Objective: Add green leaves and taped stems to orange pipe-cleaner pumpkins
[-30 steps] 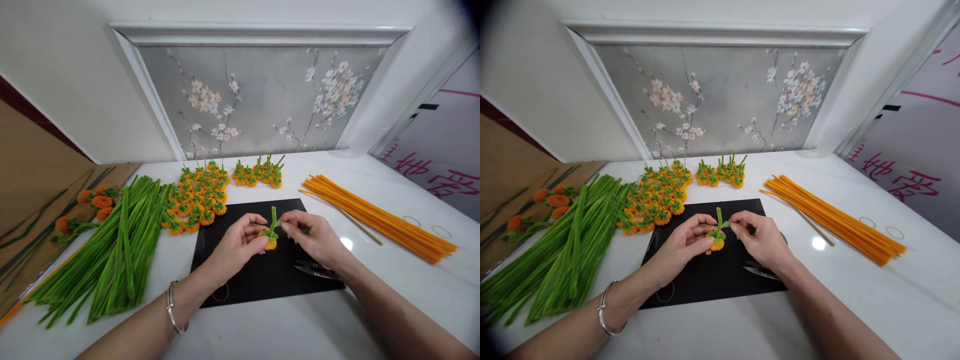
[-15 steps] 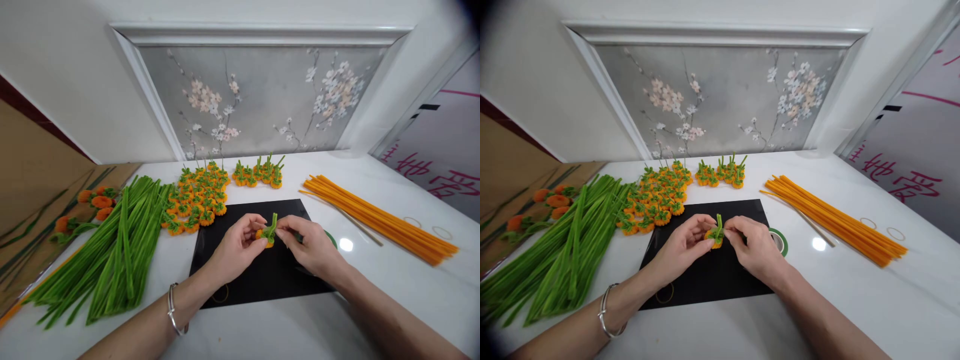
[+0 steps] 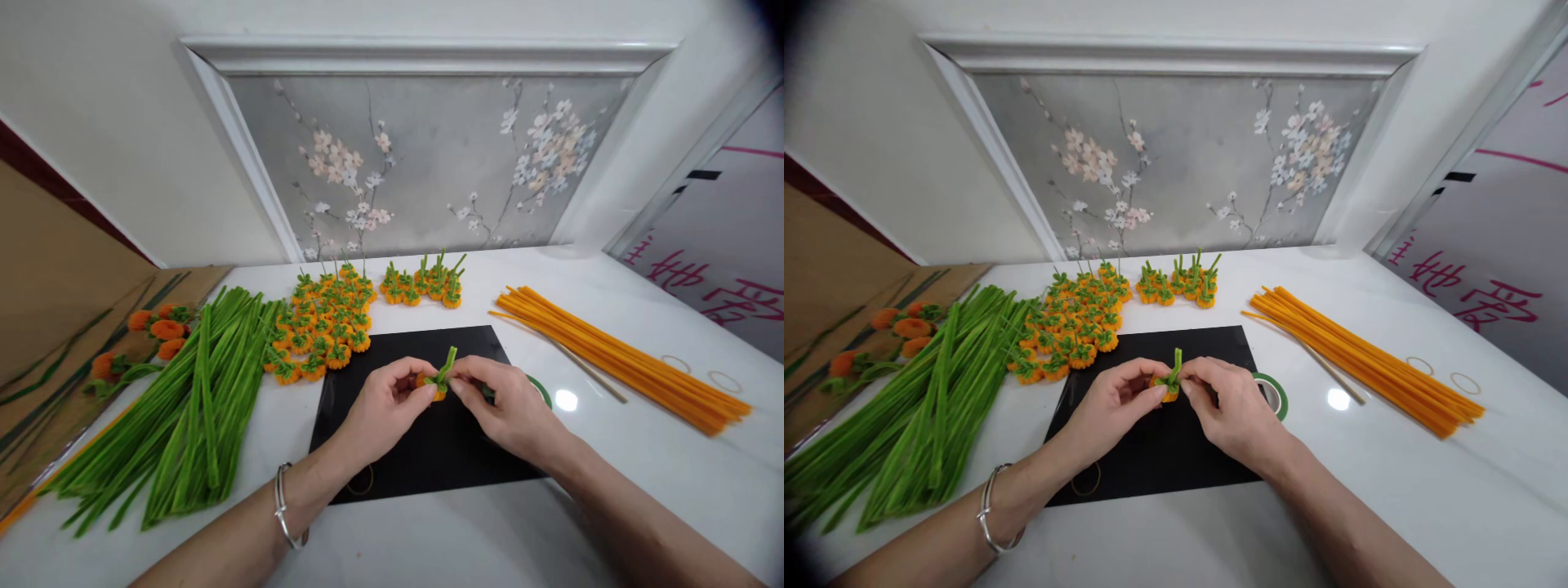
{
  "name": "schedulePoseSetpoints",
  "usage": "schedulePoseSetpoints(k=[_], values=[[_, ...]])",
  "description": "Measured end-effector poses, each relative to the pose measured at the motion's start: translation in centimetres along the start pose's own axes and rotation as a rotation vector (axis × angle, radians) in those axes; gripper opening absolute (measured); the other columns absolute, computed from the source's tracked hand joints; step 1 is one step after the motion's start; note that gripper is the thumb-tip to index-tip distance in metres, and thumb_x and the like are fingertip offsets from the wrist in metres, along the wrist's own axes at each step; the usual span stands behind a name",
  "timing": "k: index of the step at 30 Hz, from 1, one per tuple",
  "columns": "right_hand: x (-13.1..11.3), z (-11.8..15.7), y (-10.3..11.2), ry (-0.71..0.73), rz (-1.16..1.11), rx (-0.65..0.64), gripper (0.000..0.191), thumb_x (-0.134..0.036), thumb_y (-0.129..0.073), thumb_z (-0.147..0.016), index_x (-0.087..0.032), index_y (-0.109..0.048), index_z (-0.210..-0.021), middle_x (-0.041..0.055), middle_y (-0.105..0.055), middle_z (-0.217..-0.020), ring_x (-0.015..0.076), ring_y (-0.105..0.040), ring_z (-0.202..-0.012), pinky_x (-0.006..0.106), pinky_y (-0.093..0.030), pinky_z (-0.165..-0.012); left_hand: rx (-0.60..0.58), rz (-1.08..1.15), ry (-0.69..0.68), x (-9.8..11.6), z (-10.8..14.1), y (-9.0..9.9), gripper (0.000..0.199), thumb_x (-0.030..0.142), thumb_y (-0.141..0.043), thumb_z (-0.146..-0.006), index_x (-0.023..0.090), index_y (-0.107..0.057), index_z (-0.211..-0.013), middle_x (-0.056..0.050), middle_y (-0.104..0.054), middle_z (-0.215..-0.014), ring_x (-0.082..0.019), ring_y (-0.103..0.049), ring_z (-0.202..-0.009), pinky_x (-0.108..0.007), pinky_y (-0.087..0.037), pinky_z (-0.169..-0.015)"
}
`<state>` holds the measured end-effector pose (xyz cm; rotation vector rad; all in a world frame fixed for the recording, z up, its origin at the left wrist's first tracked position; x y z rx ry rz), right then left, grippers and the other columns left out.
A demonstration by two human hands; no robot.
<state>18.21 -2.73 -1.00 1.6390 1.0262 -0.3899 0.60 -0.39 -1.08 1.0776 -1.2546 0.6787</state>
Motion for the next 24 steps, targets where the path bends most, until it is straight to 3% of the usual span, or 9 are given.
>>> schedulePoseSetpoints(k=[4,8,13,19,24], values=[[-0.05,-0.01,-0.06,-0.106,-0.051,0.003,0.016,-0.031,-0.051,-0.088,-0.020,-0.058,-0.078,-0.0022,-0.054,-0.064,0.0116,-0.049,-0.056,0.023,-0.039,-0.052,-0.004,0.013,-0.017,0.12,0.22,-0.17,0.016,0.024,-0.060,-0.079,0.015,-0.064,-0.092,-0.005,-0.064,-0.086,-0.015,-0.058,-0.076,-0.027,-0.048,-0.072],[0.25,-0.06,-0.15,-0.109,-0.071,0.018,0.012,-0.027,-0.054,-0.087,-0.020,-0.058,-0.078,-0.0015,-0.056,-0.068,0.0116,-0.051,-0.058,0.023,-0.040,-0.054,-0.037,0.051,-0.020,0.55,0.39,-0.27,0.017,0.026,-0.060,-0.080,0.015,-0.064,-0.093,-0.005,-0.064,-0.088,-0.015,-0.058,-0.077,-0.027,-0.049,-0.072],[0.29,-0.16,-0.19,-0.031,-0.104,0.023,0.016,-0.019,-0.051,-0.087,-0.020,-0.054,-0.072,-0.0006,-0.055,-0.072,0.0114,-0.052,-0.062,0.022,-0.040,-0.058,-0.098,0.287,0.166,0.73,0.33,-0.12,0.027,0.040,-0.052,-0.086,0.016,-0.062,-0.093,-0.004,-0.060,-0.086,-0.015,-0.059,-0.078,-0.031,-0.053,-0.073],[-0.06,-0.09,-0.29,0.025,-0.093,0.002,0.016,-0.016,-0.048,-0.088,-0.021,-0.055,-0.074,0.0001,-0.057,-0.076,0.0118,-0.053,-0.065,0.022,-0.041,-0.059,-0.140,0.536,0.290,0.60,0.26,-0.17,0.018,0.028,-0.068,-0.077,0.016,-0.060,-0.087,0.000,-0.056,-0.085,-0.011,-0.058,-0.077,-0.030,-0.056,-0.075],[0.05,0.07,-0.36,-0.016,-0.120,0.009,0.018,-0.019,-0.049,-0.088,-0.020,-0.048,-0.069,-0.0015,-0.053,-0.068,0.0116,-0.050,-0.060,0.022,-0.040,-0.056,-0.132,0.508,0.299,0.80,0.29,-0.14,0.019,0.025,-0.072,-0.072,0.015,-0.061,-0.083,0.000,-0.059,-0.083,-0.010,-0.060,-0.075,-0.028,-0.054,-0.077]])
Point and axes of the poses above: each hand's wrist, its own z-axis away from the middle knuckle, its own y-axis out of the back of the hand, x = y × z, the point moved 1 cm from there along -z, towards the middle knuckle
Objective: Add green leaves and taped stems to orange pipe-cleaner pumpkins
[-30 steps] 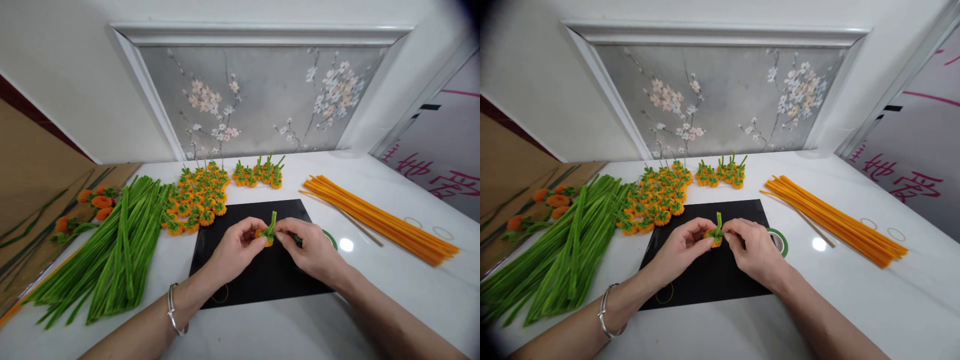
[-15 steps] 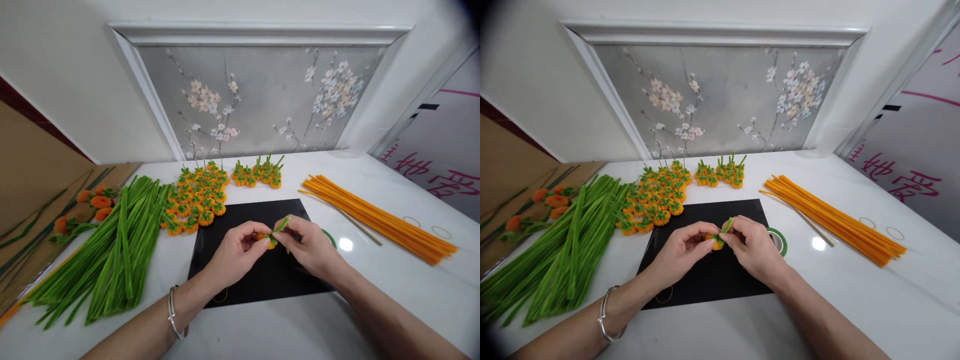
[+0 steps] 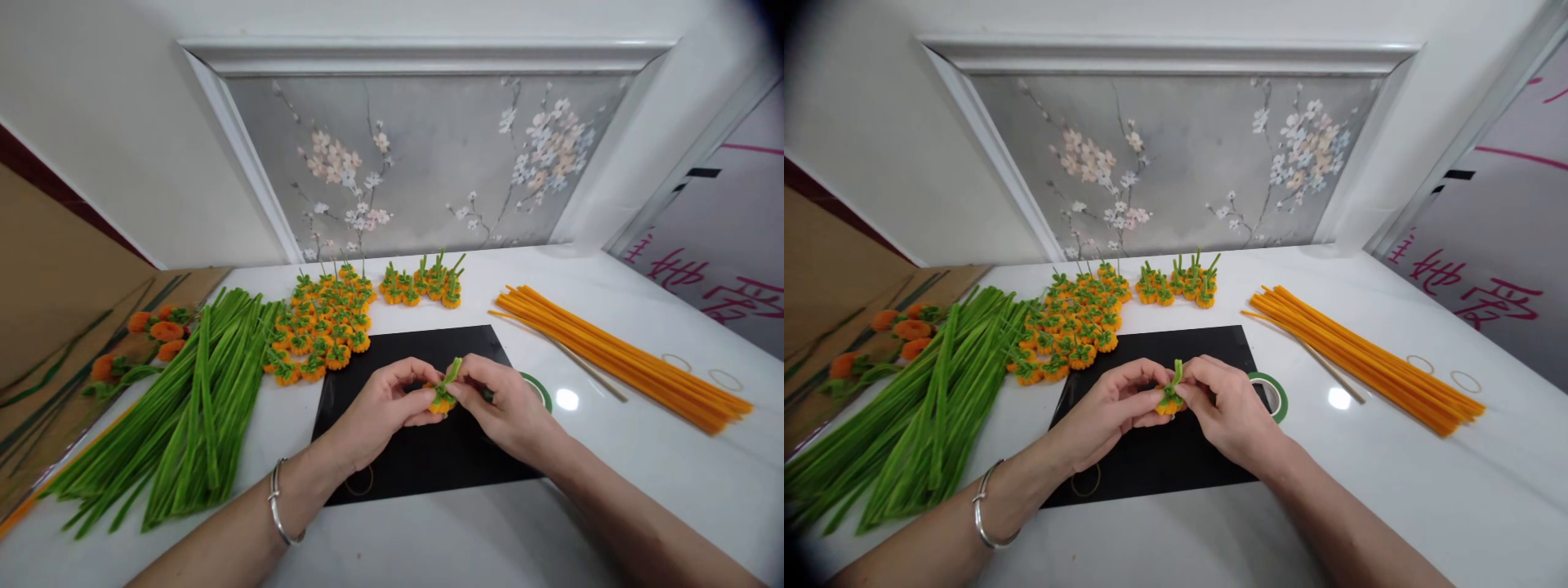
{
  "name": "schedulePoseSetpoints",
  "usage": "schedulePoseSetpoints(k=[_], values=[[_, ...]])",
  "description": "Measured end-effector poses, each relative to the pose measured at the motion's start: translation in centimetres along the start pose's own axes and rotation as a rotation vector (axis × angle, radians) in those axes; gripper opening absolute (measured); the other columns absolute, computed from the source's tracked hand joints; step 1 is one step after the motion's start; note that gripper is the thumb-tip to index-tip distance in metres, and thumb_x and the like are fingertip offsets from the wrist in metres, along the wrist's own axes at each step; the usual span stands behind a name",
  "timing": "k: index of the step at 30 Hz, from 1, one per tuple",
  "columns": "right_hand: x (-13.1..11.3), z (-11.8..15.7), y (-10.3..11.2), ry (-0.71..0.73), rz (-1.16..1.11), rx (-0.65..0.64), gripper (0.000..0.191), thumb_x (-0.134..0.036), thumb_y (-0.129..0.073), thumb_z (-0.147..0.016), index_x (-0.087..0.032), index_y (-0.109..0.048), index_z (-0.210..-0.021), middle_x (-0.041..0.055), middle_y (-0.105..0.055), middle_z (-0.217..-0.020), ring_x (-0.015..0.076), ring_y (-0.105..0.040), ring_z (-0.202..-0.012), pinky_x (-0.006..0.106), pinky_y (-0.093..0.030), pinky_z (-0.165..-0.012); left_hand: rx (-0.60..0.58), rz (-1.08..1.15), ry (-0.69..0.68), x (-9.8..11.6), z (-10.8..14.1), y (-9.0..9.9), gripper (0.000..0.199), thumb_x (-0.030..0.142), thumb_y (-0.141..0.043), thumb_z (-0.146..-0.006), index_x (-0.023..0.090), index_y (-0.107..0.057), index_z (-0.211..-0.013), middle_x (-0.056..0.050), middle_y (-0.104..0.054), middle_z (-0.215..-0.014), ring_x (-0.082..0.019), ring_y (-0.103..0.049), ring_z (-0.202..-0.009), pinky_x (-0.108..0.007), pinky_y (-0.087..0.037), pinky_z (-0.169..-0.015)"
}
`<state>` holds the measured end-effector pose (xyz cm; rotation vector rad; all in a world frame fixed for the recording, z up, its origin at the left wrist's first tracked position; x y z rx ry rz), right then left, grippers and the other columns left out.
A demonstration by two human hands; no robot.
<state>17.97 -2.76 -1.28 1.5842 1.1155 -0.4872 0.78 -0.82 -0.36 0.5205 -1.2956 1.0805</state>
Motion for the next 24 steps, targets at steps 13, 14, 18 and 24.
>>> schedulePoseSetpoints(k=[13,14,18,24], values=[[0.10,0.03,0.39,-0.084,-0.107,-0.139,0.010,-0.021,-0.050,-0.086,-0.021,-0.060,-0.084,0.0001,-0.064,-0.080,0.0130,-0.055,-0.068,0.024,-0.043,-0.061,-0.001,-0.174,-0.022,0.04,-0.10,-0.08,0.021,0.027,-0.069,-0.074,0.013,-0.061,-0.088,-0.002,-0.061,-0.087,-0.011,-0.063,-0.073,-0.028,-0.053,-0.076],[0.05,0.05,0.41,-0.088,-0.099,-0.139,0.010,-0.021,-0.051,-0.086,-0.021,-0.061,-0.086,-0.0001,-0.064,-0.080,0.0130,-0.056,-0.067,0.024,-0.042,-0.060,0.000,-0.195,-0.031,-0.02,-0.15,-0.10,0.021,0.026,-0.068,-0.074,0.013,-0.061,-0.089,-0.002,-0.061,-0.087,-0.011,-0.063,-0.073,-0.028,-0.053,-0.076],[-0.32,0.00,0.50,-0.054,-0.044,-0.111,0.012,-0.018,-0.052,-0.085,-0.021,-0.064,-0.083,0.0009,-0.064,-0.080,0.0134,-0.057,-0.067,0.024,-0.043,-0.060,0.002,-0.276,-0.078,-0.24,-0.30,-0.14,0.019,0.022,-0.068,-0.074,0.014,-0.059,-0.089,-0.001,-0.060,-0.082,-0.011,-0.062,-0.069,-0.027,-0.052,-0.072],[-0.44,-0.12,0.76,-0.005,-0.070,-0.145,0.019,-0.014,-0.049,-0.087,-0.021,-0.065,-0.080,0.0014,-0.060,-0.080,0.0127,-0.058,-0.070,0.023,-0.045,-0.063,-0.053,-0.109,0.029,-0.24,-0.20,0.05,0.019,0.027,-0.068,-0.075,0.014,-0.061,-0.087,-0.002,-0.060,-0.084,-0.012,-0.063,-0.074,-0.028,-0.052,-0.075]])
Point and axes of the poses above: each hand's wrist, its own z-axis away from the middle knuckle, its own y-axis out of the back of the hand, x = y × z, the point moved 1 cm from there along -z, towards the middle knuckle
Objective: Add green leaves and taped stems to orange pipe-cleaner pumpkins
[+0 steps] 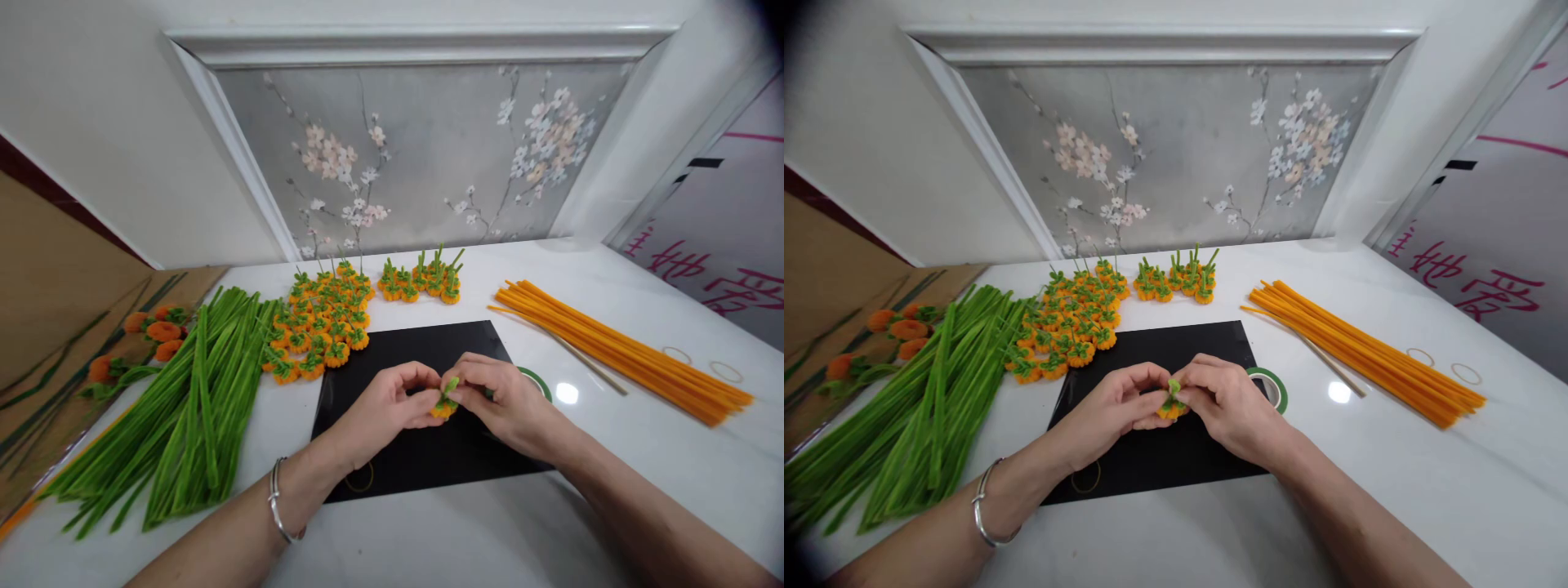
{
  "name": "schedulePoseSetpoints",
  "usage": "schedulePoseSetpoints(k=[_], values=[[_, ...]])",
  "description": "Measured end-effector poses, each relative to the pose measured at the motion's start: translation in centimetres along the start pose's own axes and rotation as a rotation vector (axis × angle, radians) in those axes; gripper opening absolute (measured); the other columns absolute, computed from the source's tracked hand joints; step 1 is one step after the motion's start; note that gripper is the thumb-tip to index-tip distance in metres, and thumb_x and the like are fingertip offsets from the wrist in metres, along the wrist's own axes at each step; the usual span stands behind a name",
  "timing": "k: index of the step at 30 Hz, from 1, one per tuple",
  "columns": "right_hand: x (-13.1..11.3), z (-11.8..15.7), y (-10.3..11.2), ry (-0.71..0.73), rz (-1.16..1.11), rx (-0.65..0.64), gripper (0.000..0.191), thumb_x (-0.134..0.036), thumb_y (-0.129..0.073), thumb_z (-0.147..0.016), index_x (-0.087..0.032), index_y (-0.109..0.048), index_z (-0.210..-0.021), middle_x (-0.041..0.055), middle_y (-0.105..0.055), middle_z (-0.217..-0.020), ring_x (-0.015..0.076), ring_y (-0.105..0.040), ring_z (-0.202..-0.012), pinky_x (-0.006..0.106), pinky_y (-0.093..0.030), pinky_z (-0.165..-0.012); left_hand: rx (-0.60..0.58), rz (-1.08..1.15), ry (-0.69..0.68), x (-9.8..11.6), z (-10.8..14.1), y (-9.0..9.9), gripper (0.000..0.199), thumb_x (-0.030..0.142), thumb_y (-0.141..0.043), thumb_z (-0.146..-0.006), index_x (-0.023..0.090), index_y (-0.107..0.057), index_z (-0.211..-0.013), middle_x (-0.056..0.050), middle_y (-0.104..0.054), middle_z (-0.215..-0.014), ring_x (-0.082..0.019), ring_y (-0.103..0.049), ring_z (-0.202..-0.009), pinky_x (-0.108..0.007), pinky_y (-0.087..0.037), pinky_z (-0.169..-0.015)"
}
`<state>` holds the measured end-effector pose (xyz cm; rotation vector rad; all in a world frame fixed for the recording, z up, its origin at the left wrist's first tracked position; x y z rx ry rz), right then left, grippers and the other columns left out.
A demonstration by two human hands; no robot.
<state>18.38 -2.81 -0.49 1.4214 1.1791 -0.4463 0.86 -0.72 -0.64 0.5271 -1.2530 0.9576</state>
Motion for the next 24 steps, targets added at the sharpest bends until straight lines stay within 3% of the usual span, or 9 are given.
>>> schedulePoseSetpoints(k=[3,8,14,20,24], values=[[0.28,0.06,0.01,-0.019,-0.071,-0.029,0.018,-0.015,-0.049,-0.087,-0.021,-0.064,-0.079,0.0012,-0.058,-0.080,0.0119,-0.057,-0.069,0.023,-0.046,-0.063,-0.014,0.127,0.064,0.11,0.09,0.03,0.021,0.029,-0.070,-0.074,0.014,-0.061,-0.084,-0.002,-0.060,-0.081,-0.014,-0.064,-0.078,-0.029,-0.053,-0.076],[0.55,0.11,-0.28,-0.036,-0.100,-0.030,0.016,-0.015,-0.051,-0.086,-0.021,-0.065,-0.079,-0.0001,-0.056,-0.078,0.0110,-0.056,-0.069,0.021,-0.045,-0.062,-0.011,0.093,0.078,0.33,0.15,0.02,0.022,0.025,-0.075,-0.068,0.013,-0.061,-0.080,-0.002,-0.061,-0.079,-0.013,-0.062,-0.076,-0.031,-0.054,-0.077],[0.21,0.08,-0.58,-0.017,-0.028,0.008,0.014,-0.011,-0.052,-0.084,-0.021,-0.061,-0.077,-0.0004,-0.060,-0.079,0.0120,-0.056,-0.070,0.022,-0.043,-0.062,-0.035,0.054,0.069,-0.35,-0.15,0.41,0.025,0.025,-0.076,-0.068,0.012,-0.061,-0.084,-0.001,-0.061,-0.078,-0.011,-0.063,-0.071,-0.034,-0.053,-0.080],[0.00,-0.01,-0.73,-0.091,0.103,0.061,0.007,-0.014,-0.055,-0.081,-0.021,-0.057,-0.081,-0.0039,-0.058,-0.067,0.0113,-0.055,-0.060,0.022,-0.041,-0.057,-0.033,0.019,0.021,-0.54,-0.25,0.49,0.025,0.025,-0.075,-0.068,0.013,-0.061,-0.086,-0.001,-0.062,-0.081,-0.010,-0.062,-0.070,-0.031,-0.053,-0.078],[0.15,0.03,-0.87,-0.029,0.157,0.077,0.011,-0.014,-0.056,-0.082,-0.020,-0.054,-0.073,-0.0021,-0.059,-0.072,0.0112,-0.055,-0.062,0.022,-0.041,-0.058,-0.007,-0.055,0.033,-0.17,-0.29,0.50,0.024,0.024,-0.073,-0.069,0.011,-0.062,-0.086,-0.001,-0.062,-0.076,-0.010,-0.062,-0.069,-0.031,-0.052,-0.077]])
Point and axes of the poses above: each hand's wrist, its own z-axis away from the middle knuckle, its own y-axis out of the back of the hand, x = y × z, the point moved 1 cm from there along -z, towards the middle knuckle
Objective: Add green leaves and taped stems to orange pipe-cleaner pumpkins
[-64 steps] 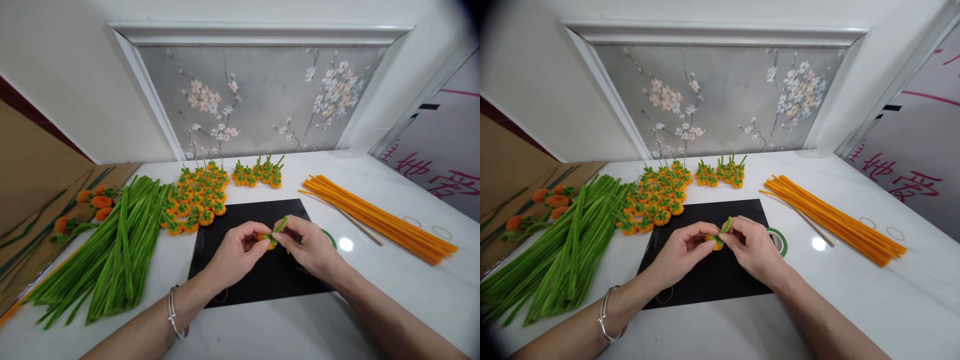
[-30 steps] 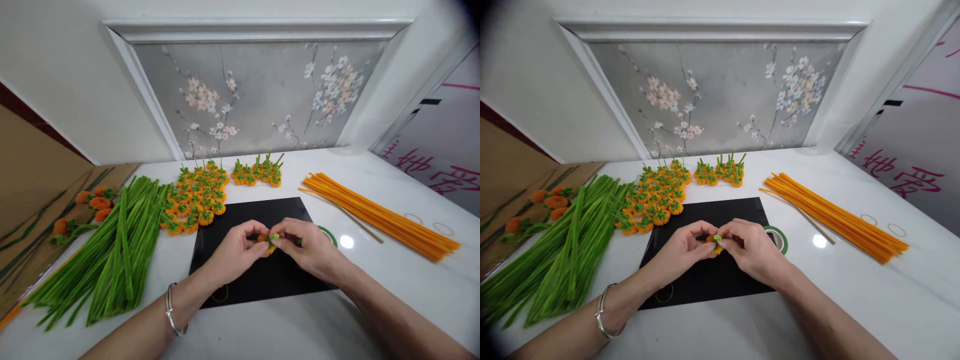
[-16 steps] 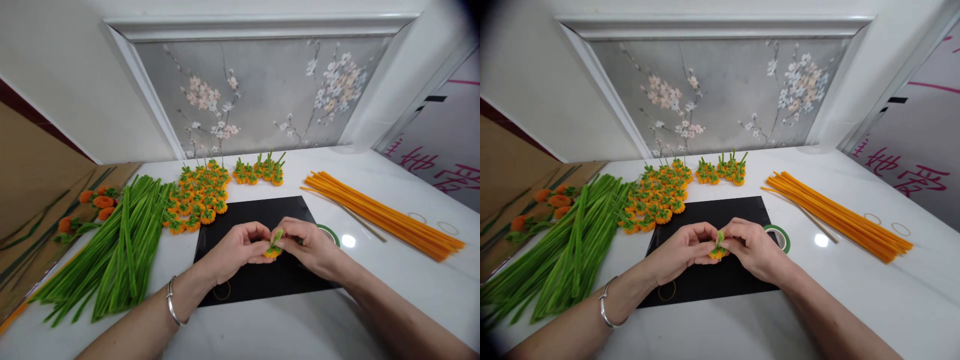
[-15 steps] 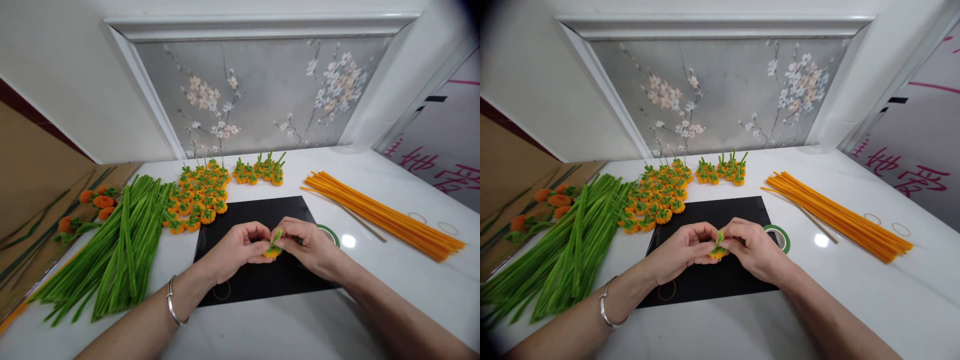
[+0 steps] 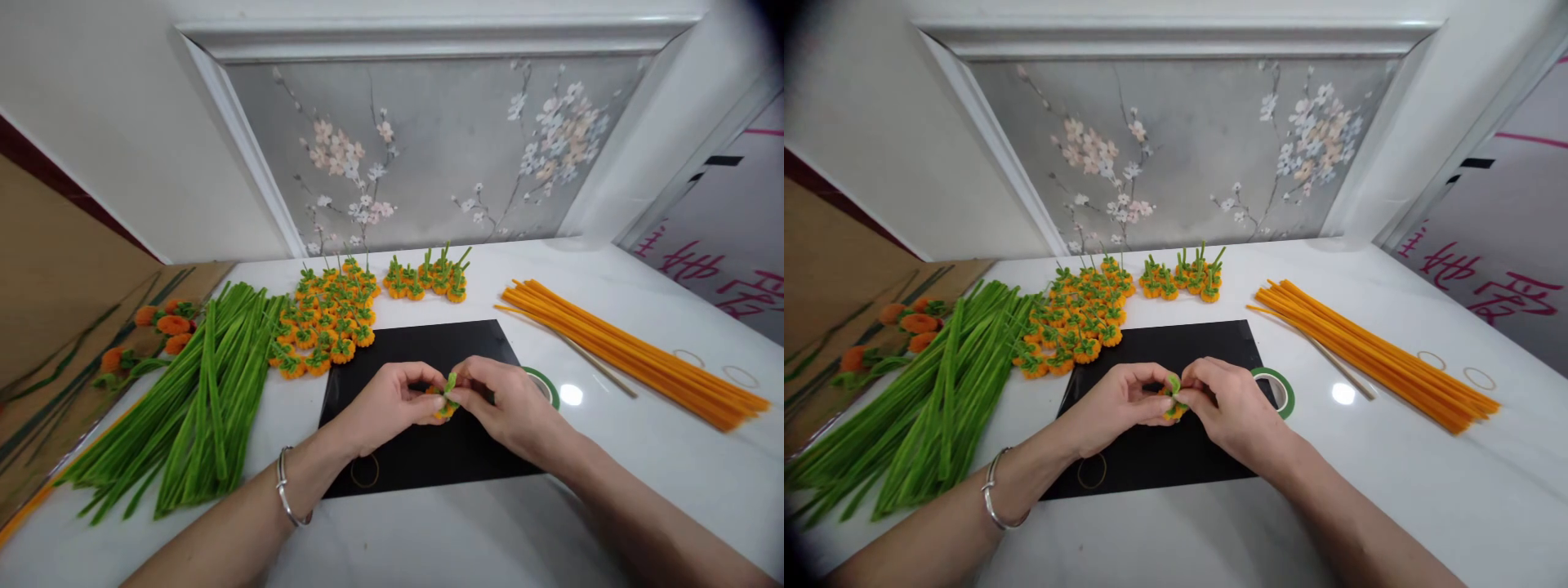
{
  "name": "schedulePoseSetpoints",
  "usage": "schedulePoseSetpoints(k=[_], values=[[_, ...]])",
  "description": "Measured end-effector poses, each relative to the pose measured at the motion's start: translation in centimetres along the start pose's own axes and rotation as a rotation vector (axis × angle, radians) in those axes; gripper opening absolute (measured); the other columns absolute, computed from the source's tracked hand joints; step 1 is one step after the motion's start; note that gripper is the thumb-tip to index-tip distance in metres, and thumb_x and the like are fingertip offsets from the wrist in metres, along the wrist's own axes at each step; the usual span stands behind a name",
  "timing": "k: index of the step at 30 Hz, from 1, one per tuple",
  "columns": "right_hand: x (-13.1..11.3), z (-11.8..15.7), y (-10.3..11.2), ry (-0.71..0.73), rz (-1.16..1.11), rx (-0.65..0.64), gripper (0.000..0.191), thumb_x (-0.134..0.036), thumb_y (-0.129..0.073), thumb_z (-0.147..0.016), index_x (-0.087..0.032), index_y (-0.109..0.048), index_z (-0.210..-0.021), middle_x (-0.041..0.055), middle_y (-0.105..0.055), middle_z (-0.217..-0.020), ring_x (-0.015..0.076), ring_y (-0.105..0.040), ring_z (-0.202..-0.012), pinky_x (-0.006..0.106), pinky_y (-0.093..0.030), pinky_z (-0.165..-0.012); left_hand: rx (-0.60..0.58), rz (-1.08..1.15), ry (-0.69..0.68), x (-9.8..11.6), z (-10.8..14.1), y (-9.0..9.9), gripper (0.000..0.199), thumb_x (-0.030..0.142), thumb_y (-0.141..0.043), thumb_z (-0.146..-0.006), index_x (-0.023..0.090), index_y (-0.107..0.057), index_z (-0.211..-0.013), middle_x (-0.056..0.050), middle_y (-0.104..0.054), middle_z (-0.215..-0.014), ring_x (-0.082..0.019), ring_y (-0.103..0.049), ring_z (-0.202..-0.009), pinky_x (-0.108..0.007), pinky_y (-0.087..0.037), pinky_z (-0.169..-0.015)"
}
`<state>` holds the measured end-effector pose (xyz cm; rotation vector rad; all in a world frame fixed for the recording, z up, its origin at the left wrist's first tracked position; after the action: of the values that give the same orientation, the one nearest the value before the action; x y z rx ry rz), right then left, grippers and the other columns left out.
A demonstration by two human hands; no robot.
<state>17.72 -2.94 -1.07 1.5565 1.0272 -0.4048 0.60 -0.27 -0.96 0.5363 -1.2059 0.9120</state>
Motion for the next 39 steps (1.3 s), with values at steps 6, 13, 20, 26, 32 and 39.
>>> schedulePoseSetpoints(k=[6,13,20,26,32,39], values=[[0.2,0.4,-0.4,0.096,0.071,-0.005,0.017,-0.011,-0.051,-0.086,-0.019,-0.051,-0.071,-0.0010,-0.054,-0.072,0.0106,-0.052,-0.062,0.022,-0.038,-0.056,-0.020,-0.093,-0.036,0.4,0.0,-0.2,0.016,0.018,-0.069,-0.070,0.009,-0.063,-0.082,-0.002,-0.061,-0.076,-0.011,-0.060,-0.070,-0.027,-0.052,-0.071],[0.1,0.3,-0.5,0.139,0.076,-0.085,0.019,-0.008,-0.043,-0.089,-0.019,-0.053,-0.078,0.0004,-0.055,-0.077,0.0127,-0.054,-0.070,0.024,-0.041,-0.062,-0.009,-0.074,-0.066,0.0,-0.1,-0.2,0.010,0.014,-0.068,-0.069,0.010,-0.060,-0.070,-0.003,-0.059,-0.083,-0.011,-0.059,-0.070,-0.026,-0.052,-0.067],[-0.2,0.5,-0.5,0.103,0.087,-0.111,0.021,-0.008,-0.041,-0.090,-0.019,-0.056,-0.080,0.0014,-0.056,-0.078,0.0136,-0.055,-0.071,0.026,-0.043,-0.064,0.057,-0.142,-0.134,0.0,-0.1,-0.2,0.007,0.006,-0.062,-0.067,0.011,-0.057,-0.063,-0.002,-0.060,-0.081,-0.008,-0.057,-0.065,-0.021,-0.047,-0.060],[-0.3,0.6,-0.5,0.070,0.089,-0.079,0.018,-0.010,-0.047,-0.088,-0.019,-0.059,-0.079,0.0003,-0.059,-0.077,0.0126,-0.057,-0.071,0.024,-0.043,-0.065,0.142,-0.299,-0.186,0.1,0.0,-0.4,0.006,0.005,-0.060,-0.065,0.011,-0.061,-0.062,-0.003,-0.062,-0.083,-0.009,-0.056,-0.066,-0.022,-0.045,-0.062],[-0.2,1.0,-1.2,0.116,0.304,-0.028,0.020,-0.012,-0.041,-0.089,-0.018,-0.060,-0.083,0.0028,-0.057,-0.077,0.0147,-0.055,-0.064,0.026,-0.041,-0.058,0.204,-0.334,-0.208,0.0,0.1,-0.6,0.008,0.007,-0.063,-0.063,0.012,-0.060,-0.059,-0.001,-0.063,-0.081,-0.009,-0.055,-0.066,-0.021,-0.044,-0.062],[-0.2,0.9,-1.5,0.174,0.476,0.058,0.023,-0.014,-0.037,-0.090,-0.015,-0.060,-0.089,0.0050,-0.056,-0.077,0.0143,-0.050,-0.054,0.025,-0.033,-0.046,0.279,-0.278,-0.232,-0.4,-0.1,-1.0,0.006,0.008,-0.061,-0.066,0.013,-0.060,-0.063,-0.004,-0.062,-0.085,-0.012,-0.058,-0.068,-0.025,-0.048,-0.063]])
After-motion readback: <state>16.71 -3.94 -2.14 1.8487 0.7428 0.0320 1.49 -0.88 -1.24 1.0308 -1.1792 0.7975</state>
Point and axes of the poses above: each hand's wrist, its own z-axis away from the middle knuckle, its own y-axis out of the back of the hand, x = y × z, the point moved 1 cm from there along -z, towards the middle knuckle
